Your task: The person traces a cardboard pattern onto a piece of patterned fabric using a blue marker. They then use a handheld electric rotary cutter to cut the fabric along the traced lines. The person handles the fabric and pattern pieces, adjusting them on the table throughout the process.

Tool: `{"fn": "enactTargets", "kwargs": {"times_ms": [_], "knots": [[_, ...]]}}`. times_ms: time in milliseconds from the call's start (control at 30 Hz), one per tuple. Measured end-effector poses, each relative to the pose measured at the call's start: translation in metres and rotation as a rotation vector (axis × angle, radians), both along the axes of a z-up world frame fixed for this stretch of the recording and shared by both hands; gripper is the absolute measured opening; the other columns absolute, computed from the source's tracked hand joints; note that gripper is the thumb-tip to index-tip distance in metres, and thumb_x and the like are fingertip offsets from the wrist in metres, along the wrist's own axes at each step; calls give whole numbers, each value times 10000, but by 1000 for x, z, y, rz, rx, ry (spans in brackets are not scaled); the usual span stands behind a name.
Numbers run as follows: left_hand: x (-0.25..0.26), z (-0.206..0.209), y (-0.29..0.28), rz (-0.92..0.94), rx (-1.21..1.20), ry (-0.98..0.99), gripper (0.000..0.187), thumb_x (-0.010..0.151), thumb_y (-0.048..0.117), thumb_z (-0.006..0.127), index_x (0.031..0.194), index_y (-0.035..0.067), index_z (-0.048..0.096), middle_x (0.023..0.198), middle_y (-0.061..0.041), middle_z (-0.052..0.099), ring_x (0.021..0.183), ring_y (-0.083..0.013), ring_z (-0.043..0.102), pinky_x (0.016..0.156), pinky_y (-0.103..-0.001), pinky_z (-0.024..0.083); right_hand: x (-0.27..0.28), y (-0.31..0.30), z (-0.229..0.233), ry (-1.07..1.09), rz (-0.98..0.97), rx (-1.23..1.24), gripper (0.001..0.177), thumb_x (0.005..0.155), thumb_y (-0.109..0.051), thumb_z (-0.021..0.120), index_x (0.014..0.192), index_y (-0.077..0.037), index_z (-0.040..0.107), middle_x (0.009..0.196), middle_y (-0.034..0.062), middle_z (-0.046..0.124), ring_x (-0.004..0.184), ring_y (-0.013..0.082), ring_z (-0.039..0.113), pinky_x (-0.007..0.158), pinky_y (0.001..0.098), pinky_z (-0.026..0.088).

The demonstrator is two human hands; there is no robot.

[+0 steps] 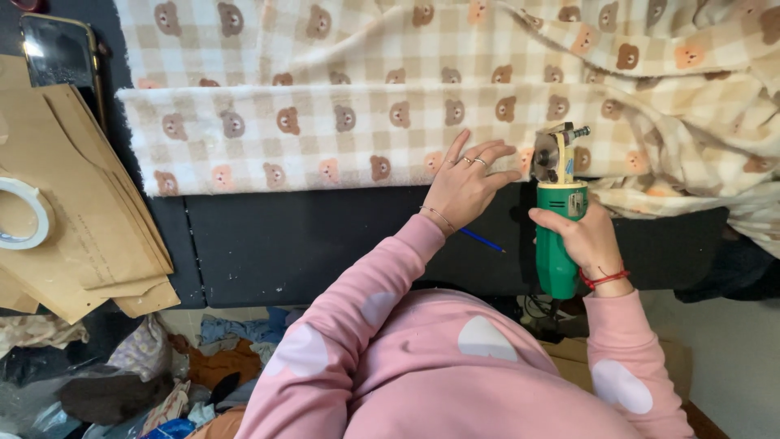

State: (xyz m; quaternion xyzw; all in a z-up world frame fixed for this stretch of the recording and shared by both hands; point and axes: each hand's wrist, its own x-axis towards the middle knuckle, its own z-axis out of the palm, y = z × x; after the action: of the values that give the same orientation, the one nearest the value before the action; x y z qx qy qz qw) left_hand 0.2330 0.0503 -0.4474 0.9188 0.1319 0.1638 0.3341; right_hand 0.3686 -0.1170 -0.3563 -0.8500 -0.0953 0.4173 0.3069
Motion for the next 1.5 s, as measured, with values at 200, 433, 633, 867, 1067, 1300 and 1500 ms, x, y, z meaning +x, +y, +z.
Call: {"fn": "enactTargets", "kwargs": {"times_ms": [200, 433, 633, 867, 1067, 1300, 1500], "knots": [[0, 3, 1, 0, 12, 12, 303, 874, 145, 672, 1117, 310, 745, 1395, 43, 585, 1402, -169, 480, 1292, -539, 210, 6, 13, 5, -4, -4, -3, 291, 795, -195, 820, 987, -13, 699, 785, 80, 726, 623, 174, 696, 582, 314, 535], [0, 3, 1, -6, 6, 8, 297, 881, 157, 670, 1123, 312, 742, 1402, 43, 580, 1402, -170, 480, 1290, -537, 200, 17, 22, 0, 56, -55, 20, 284, 800, -189, 808, 1010, -22, 716, 786, 76, 724, 615, 176, 687, 568, 320, 525], [0, 2, 0, -19, 6, 41, 294, 876, 172, 660, 1114, 321, 747, 1403, 45, 583, 1405, -166, 476, 1285, -543, 190, 27, 27, -7, -69, 59, 58, 286, 809, -208, 824, 1034, -48, 748, 881, 24, 737, 751, 102, 652, 685, 277, 512], [1, 1, 0, -9, 14, 57, 292, 882, 178, 656, 1114, 331, 747, 1403, 51, 585, 1413, -160, 475, 1290, -539, 187, 39, 37, -10, -75, 86, 89, 286, 821, -221, 806, 1044, -49, 754, 910, 21, 744, 785, 98, 658, 714, 274, 516], [1, 0, 0, -8, 4, 36, 347, 865, 159, 667, 1151, 337, 753, 1389, 53, 588, 1401, -151, 484, 1288, -540, 192, 51, 45, -12, -37, 72, 106, 251, 821, -231, 790, 995, -55, 750, 892, 18, 747, 775, 107, 674, 703, 272, 517], [-1, -1, -2, -1, 5, 48, 334, 854, 163, 682, 1128, 341, 750, 1388, 49, 594, 1402, -150, 488, 1290, -547, 210, 67, 42, -20, -109, 148, 69, 264, 834, -269, 805, 951, -41, 742, 868, 52, 734, 765, 153, 663, 697, 313, 505], [1, 6, 1, -4, 9, 43, 378, 835, 131, 674, 1144, 334, 751, 1380, 47, 599, 1403, -152, 491, 1288, -538, 220, 147, 16, -29, -241, 630, -144, 562, 665, -357, 824, 1132, -66, 714, 1005, 152, 762, 889, 317, 717, 831, 427, 547]]}}
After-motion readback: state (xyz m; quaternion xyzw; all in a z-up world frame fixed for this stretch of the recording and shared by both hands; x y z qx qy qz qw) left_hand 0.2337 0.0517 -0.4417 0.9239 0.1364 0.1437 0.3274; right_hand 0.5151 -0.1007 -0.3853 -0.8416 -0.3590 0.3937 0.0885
